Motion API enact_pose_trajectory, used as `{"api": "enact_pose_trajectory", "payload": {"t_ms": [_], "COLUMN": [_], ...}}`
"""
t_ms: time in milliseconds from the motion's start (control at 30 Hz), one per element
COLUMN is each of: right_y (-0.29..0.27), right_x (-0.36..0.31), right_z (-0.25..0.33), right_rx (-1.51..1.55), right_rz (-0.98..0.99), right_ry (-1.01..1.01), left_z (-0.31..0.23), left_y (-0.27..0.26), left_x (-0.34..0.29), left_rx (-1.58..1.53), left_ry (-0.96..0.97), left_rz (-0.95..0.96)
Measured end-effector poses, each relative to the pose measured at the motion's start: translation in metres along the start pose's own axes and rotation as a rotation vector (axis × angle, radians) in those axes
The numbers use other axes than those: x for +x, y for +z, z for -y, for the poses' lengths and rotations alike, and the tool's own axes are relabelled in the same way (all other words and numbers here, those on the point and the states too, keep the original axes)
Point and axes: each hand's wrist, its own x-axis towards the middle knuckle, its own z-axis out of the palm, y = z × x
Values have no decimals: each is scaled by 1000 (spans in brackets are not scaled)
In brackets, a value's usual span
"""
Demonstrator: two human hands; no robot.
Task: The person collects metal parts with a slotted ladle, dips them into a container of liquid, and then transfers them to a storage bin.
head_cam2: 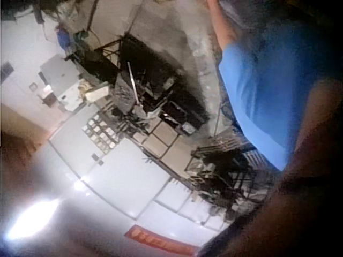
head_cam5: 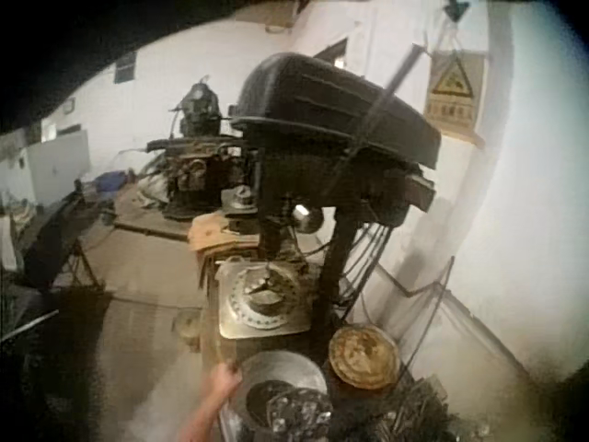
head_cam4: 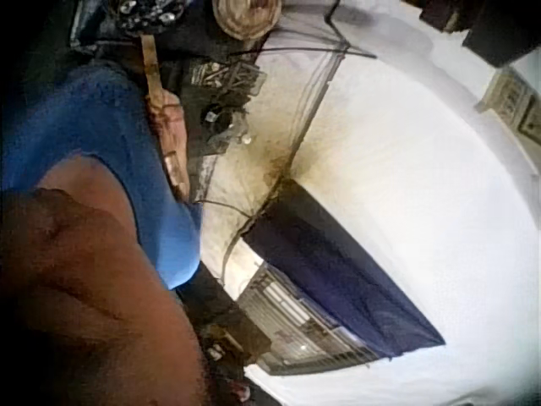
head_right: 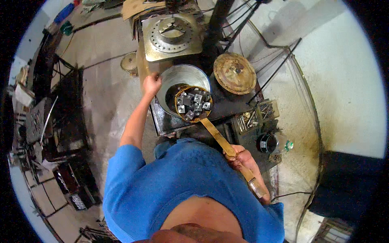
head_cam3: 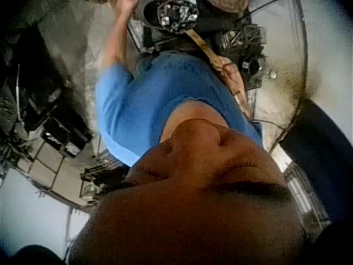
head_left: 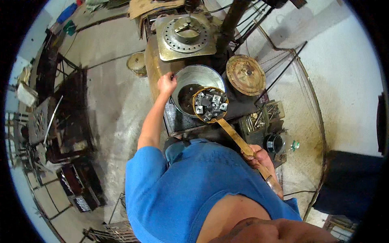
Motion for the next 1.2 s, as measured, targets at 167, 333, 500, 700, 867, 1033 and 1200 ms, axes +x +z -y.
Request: {"api": "enact_pose_trajectory", "payload": {"t_ms": [167,333,500,700,867,1033,1200], "right_y": [46,65,82,104,104,118,124], "right_x": [5,13,19,17,15,19,27], "right_z": [16,28,24,24,22,18,6], "right_rx": [-187,-240,-135,-194,-178,-172,-101], "right_rz": [-158,-279,-205,-230,-211,-85,-131], "right_ry": [103,153,106,52,32,6,36], "left_z": [-1,2,32,6,-58,-123,-156], "left_y": [-2,-16,-34,-95,-65,-31,-26], "left_x": [-5,-3,-19,-114,-191,-176,-173], "left_rx": [-40,-50,-316,-669,-1263,-1769,-1966], "left_ry": [18,27,61,-42,-83,-267,-503], "left_rz": [-7,102,-63,173,1054,1380,1243]}}
